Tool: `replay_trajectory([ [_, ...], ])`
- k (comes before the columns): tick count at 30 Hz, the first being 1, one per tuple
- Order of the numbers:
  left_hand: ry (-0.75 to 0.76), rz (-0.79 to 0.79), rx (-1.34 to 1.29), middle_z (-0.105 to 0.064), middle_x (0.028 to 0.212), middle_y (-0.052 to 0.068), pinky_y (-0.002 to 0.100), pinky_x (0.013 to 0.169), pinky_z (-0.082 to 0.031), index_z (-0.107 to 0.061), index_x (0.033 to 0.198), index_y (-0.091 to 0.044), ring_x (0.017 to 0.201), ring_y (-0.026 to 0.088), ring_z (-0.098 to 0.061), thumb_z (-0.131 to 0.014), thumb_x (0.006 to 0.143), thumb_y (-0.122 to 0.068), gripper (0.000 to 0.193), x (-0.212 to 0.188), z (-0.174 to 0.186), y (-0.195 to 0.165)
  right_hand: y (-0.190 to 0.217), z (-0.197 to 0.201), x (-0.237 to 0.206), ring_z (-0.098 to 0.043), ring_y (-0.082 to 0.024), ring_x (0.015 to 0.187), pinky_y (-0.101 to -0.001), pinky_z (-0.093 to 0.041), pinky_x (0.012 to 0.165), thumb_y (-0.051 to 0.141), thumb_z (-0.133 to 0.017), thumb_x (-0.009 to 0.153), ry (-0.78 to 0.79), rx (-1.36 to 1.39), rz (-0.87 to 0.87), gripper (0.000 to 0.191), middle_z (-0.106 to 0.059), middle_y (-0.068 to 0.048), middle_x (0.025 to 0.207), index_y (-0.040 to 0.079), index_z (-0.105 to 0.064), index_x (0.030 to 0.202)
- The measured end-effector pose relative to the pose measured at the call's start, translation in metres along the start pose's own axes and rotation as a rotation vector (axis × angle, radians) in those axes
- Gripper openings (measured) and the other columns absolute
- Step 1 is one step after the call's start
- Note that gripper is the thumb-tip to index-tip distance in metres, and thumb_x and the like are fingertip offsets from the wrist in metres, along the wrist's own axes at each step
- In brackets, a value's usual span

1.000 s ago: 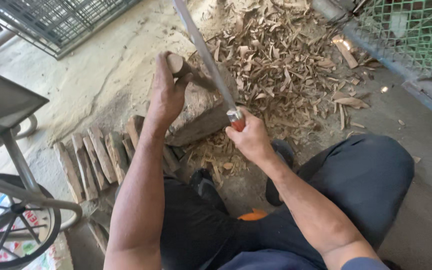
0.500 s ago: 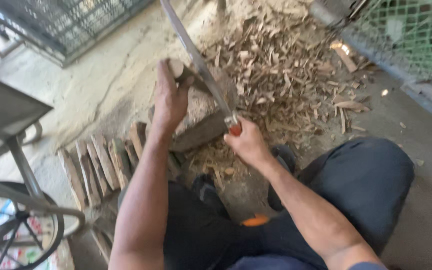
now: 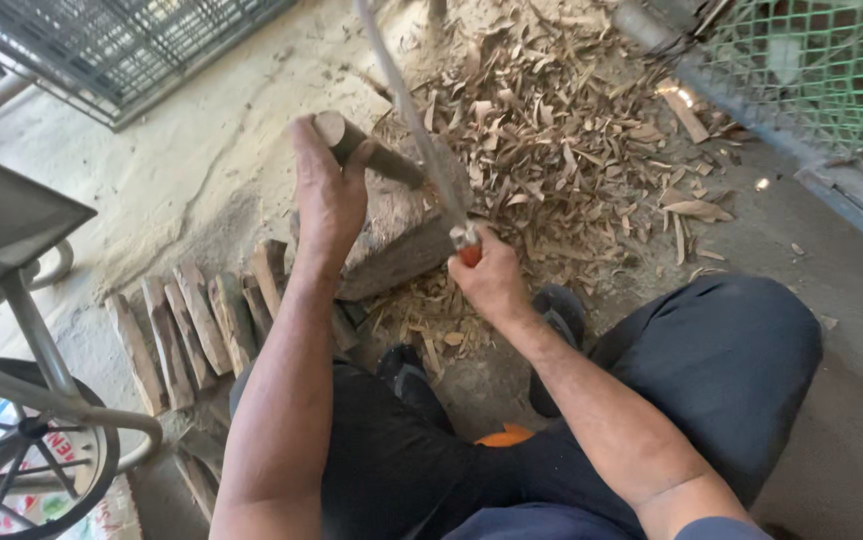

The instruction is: The person sits on the floor and uses a long metal file to sharpen a small cylindrical wooden piece held in the left hand. The person repeatedly strokes the file along the wood, producing wood shavings that accumulate on the floor.

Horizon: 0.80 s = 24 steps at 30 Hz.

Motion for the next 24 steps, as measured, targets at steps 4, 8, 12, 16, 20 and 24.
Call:
replay_trajectory([
  [4,-0.002,0.071,0.012,-0.064,0.116,0.019,0.05,0.091,-0.056,-0.039,0.126,-0.003,0.108,0.034,-0.068,-0.07,0.105,-0.01,0.039,-0.006,-0.004,0.007,0.011,0.003,-0.007,-0.061,-0.017,0.06,-0.0375,-0.049,0.055,0.019,-0.07,0.096,-0.085,0.039,0.114,0.017,-0.059,-0.005,0.071,0.005,-0.061,0.101],
  [8,-0.18,-0.155,0.287,-0.057,0.12,0.032,0.052,0.091,-0.053,-0.037,0.129,0.007,0.109,0.045,-0.062,-0.073,0.096,-0.014,0.053,-0.004,0.007,-0.011,0.018,-0.012,-0.004,-0.063,-0.013,0.062,-0.0345,-0.049,0.058,0.013,-0.067,0.09,0.036,-0.026,0.139,0.017,-0.06,-0.002,0.069,0.006,-0.063,0.105],
  [12,-0.032,0.0,-0.093,-0.06,0.127,0.022,0.051,0.098,-0.053,-0.031,0.14,0.004,0.117,0.033,-0.069,-0.066,0.103,-0.008,0.053,0.0,0.002,0.005,0.017,-0.006,-0.005,-0.06,-0.013,0.058,-0.032,-0.049,0.053,0.016,-0.067,0.092,0.063,-0.006,0.102,0.015,-0.059,-0.001,0.068,0.011,-0.062,0.104],
  [16,0.055,0.126,-0.008,-0.061,0.119,0.018,0.049,0.093,-0.058,-0.037,0.131,-0.003,0.112,0.031,-0.066,-0.068,0.108,-0.014,0.04,-0.007,-0.004,0.014,0.028,0.007,-0.011,-0.06,-0.013,0.061,-0.0307,-0.048,0.054,0.016,-0.068,0.096,-0.084,0.101,0.275,0.013,-0.058,-0.003,0.07,0.007,-0.059,0.097],
  [20,0.019,0.101,0.061,-0.057,0.118,0.021,0.053,0.091,-0.055,-0.035,0.131,-0.003,0.111,0.034,-0.062,-0.071,0.104,-0.012,0.045,-0.005,0.0,0.006,0.0,-0.024,-0.002,-0.056,-0.013,0.059,-0.0319,-0.049,0.052,0.009,-0.062,0.096,0.207,-0.037,-0.053,0.004,-0.056,-0.001,0.073,0.008,-0.059,0.098],
  [24,0.043,0.088,0.016,-0.055,0.122,0.023,0.054,0.094,-0.055,-0.033,0.134,-0.004,0.114,0.035,-0.062,-0.069,0.104,-0.013,0.047,0.0,0.003,0.002,0.002,-0.012,0.003,-0.063,-0.015,0.062,-0.0351,-0.053,0.056,0.013,-0.069,0.092,0.143,-0.115,-0.031,0.012,-0.061,-0.005,0.072,0.007,-0.059,0.094],
])
Point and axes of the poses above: each hand's wrist, its own x-axis towards the middle knuckle, its own z-axis out of the back of the hand, y = z × x, the point moved 8 cm from there along x, towards the middle knuckle
